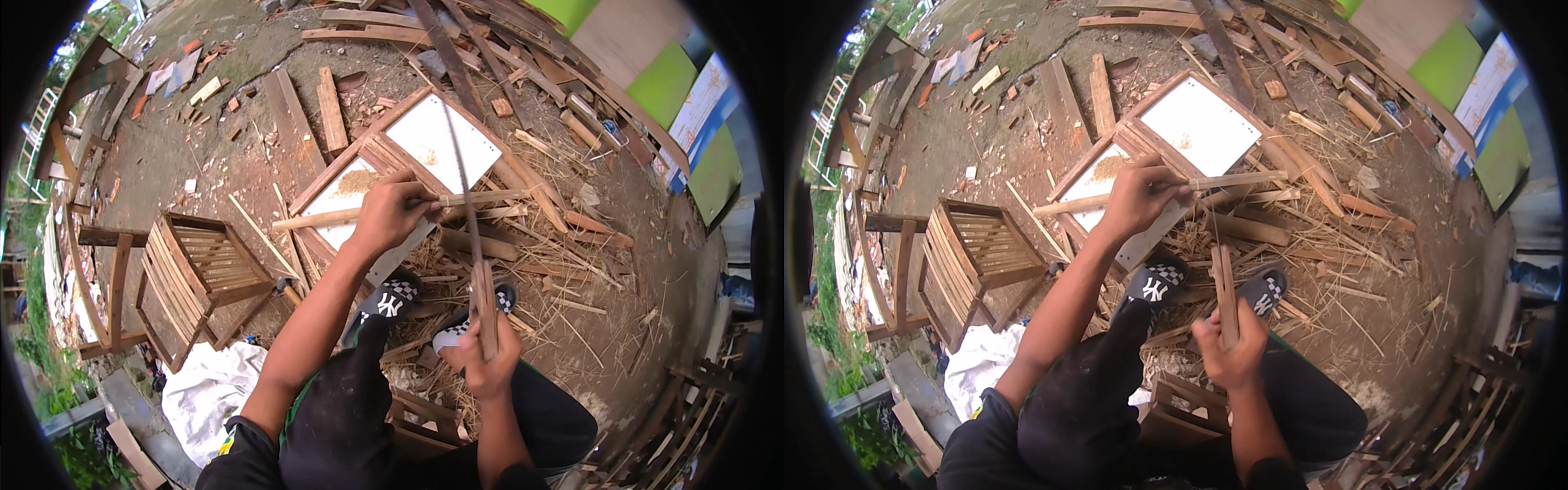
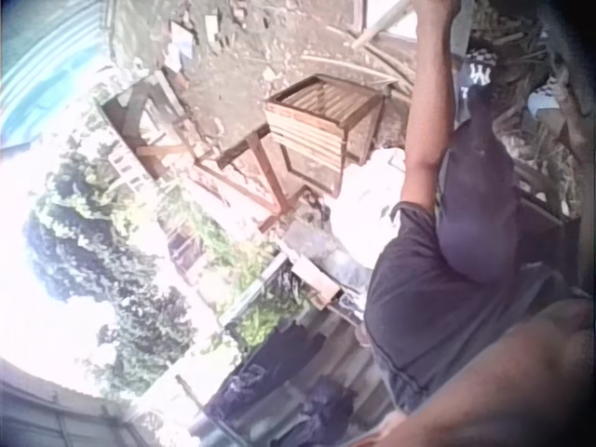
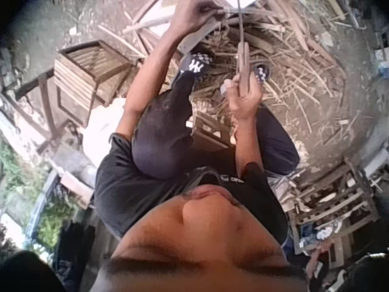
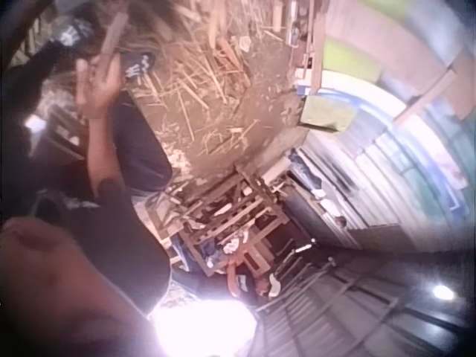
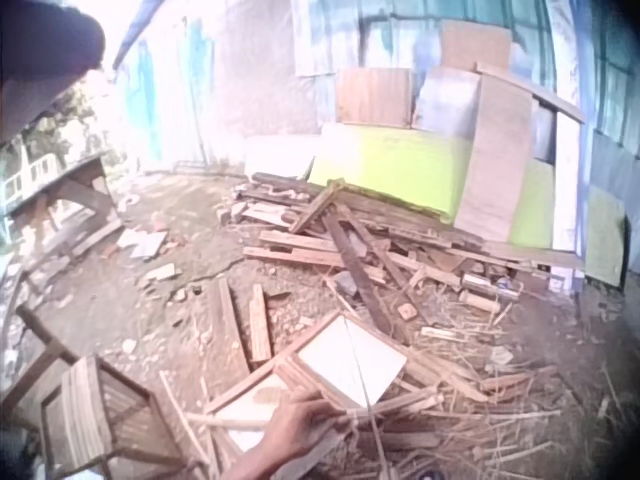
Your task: The person assembles a small wooden frame by hand, using a hammer to drive nails into slats and a saw to trim a piece of wood. The person works on the ground in a cluttered outdoor area.
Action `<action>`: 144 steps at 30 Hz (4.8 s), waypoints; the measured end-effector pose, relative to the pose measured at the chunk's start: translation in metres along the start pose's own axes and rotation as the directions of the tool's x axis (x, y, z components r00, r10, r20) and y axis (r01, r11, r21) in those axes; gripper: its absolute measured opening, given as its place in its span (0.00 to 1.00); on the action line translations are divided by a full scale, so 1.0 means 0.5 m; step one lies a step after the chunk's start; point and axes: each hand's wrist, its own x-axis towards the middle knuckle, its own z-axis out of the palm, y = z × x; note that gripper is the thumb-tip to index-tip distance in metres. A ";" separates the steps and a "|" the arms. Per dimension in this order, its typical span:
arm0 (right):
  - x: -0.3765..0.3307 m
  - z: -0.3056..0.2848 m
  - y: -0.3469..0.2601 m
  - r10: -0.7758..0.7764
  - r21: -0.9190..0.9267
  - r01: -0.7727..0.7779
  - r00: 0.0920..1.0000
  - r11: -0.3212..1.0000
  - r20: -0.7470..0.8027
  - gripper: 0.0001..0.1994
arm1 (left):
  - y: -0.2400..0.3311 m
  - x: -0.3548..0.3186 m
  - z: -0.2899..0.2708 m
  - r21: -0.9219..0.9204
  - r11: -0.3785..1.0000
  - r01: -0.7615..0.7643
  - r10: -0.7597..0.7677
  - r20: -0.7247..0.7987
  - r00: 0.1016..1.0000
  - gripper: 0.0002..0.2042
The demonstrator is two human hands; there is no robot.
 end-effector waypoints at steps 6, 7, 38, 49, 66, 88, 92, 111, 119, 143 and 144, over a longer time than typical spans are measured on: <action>-0.081 -0.007 0.042 -0.065 -0.094 0.054 0.991 0.994 -0.121 0.12 | 0.002 0.000 0.000 0.044 0.999 -0.027 0.025 0.037 0.999 0.08; -0.087 0.000 0.042 -0.061 -0.110 0.044 0.985 0.993 -0.161 0.12 | 0.001 -0.001 0.001 0.051 0.999 -0.017 0.015 0.043 0.999 0.08; -0.133 0.011 0.073 -0.129 -0.205 0.088 0.973 0.975 -0.194 0.11 | 0.017 -0.008 0.021 0.158 0.983 -0.093 0.089 0.029 0.996 0.08; -0.245 0.033 0.110 -0.111 -0.251 0.055 0.970 0.966 -0.217 0.09 | 0.017 -0.006 0.003 0.163 0.985 -0.060 0.053 0.052 0.997 0.09; -0.167 0.035 0.131 -0.175 -0.248 0.112 0.953 0.962 -0.248 0.13 | 0.024 -0.003 0.021 0.114 0.992 -0.059 0.053 0.055 0.997 0.08; -0.276 0.030 0.148 -0.171 -0.342 0.098 0.966 0.935 -0.192 0.12 | 0.027 0.001 0.008 0.159 0.987 -0.012 0.001 0.070 0.998 0.09; -0.274 0.039 0.145 -0.217 -0.281 0.137 0.936 0.950 -0.276 0.12 | 0.009 -0.011 0.016 0.149 0.988 -0.047 0.036 0.073 0.997 0.09; -0.055 0.066 0.080 0.020 -0.155 -0.062 0.966 0.986 -0.257 0.13 | 0.020 -0.004 0.018 0.153 0.988 -0.025 0.014 0.073 0.997 0.09; -0.263 0.027 0.132 -0.164 -0.330 0.099 0.970 0.939 -0.177 0.11 | 0.017 -0.007 0.015 0.143 0.987 -0.068 0.057 0.080 0.995 0.09; -0.153 0.026 0.095 -0.112 -0.228 0.062 0.971 0.972 -0.212 0.10 | 0.022 -0.001 0.017 0.181 0.983 -0.039 0.027 0.065 0.998 0.10; -0.178 0.022 0.101 -0.125 -0.275 0.067 0.971 0.959 -0.202 0.10 | 0.023 -0.003 0.016 0.176 0.984 -0.036 0.025 0.065 0.998 0.10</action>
